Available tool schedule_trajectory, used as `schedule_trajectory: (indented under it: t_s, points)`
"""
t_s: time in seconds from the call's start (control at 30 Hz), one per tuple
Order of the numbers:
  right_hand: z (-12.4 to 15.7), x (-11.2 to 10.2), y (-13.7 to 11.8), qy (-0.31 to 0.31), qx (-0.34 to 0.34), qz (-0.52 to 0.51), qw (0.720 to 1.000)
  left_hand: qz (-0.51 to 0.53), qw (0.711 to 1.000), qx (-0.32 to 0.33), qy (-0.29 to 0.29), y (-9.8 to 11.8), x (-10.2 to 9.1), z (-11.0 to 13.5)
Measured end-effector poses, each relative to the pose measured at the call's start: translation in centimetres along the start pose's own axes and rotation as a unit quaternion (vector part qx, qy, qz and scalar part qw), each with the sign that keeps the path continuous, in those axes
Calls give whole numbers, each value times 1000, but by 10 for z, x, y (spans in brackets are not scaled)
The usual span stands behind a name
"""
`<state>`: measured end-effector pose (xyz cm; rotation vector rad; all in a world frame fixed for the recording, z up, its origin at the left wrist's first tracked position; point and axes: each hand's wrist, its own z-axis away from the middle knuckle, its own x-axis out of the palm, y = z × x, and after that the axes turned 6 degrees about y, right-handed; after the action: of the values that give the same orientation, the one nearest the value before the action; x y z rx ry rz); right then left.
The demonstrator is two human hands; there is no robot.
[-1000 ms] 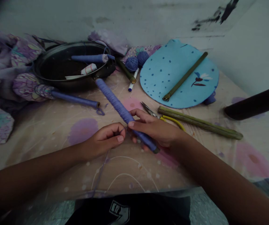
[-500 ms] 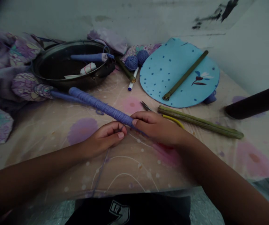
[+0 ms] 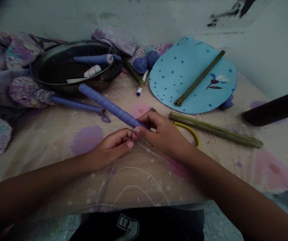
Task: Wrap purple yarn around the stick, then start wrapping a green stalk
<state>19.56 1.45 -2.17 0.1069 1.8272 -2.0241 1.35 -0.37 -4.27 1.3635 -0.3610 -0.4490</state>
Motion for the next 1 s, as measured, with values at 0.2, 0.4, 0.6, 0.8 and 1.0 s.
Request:
schedule_trajectory:
  t_s: [0.2, 0.4, 0.6, 0.8, 1.0]
  points:
    - [3, -1, -5, -57, 63, -87, 993, -88, 995, 30, -24, -2, 0, 0]
    - [-1, -4, -5, -71, 85, -71, 991, -66, 997, 19, -30, -1, -1, 0]
    - [-4, -6, -2, -64, -74, 74, 992, -12, 1000, -1, -2, -1, -1, 0]
    - [-5, -3, 6, 40, -278, 244, 928, 35, 999, -1, 15, 0, 0, -1]
    - [-2, 0, 14, 101, -381, 382, 836, 51, 998, -28, 36, 3, 2, -4]
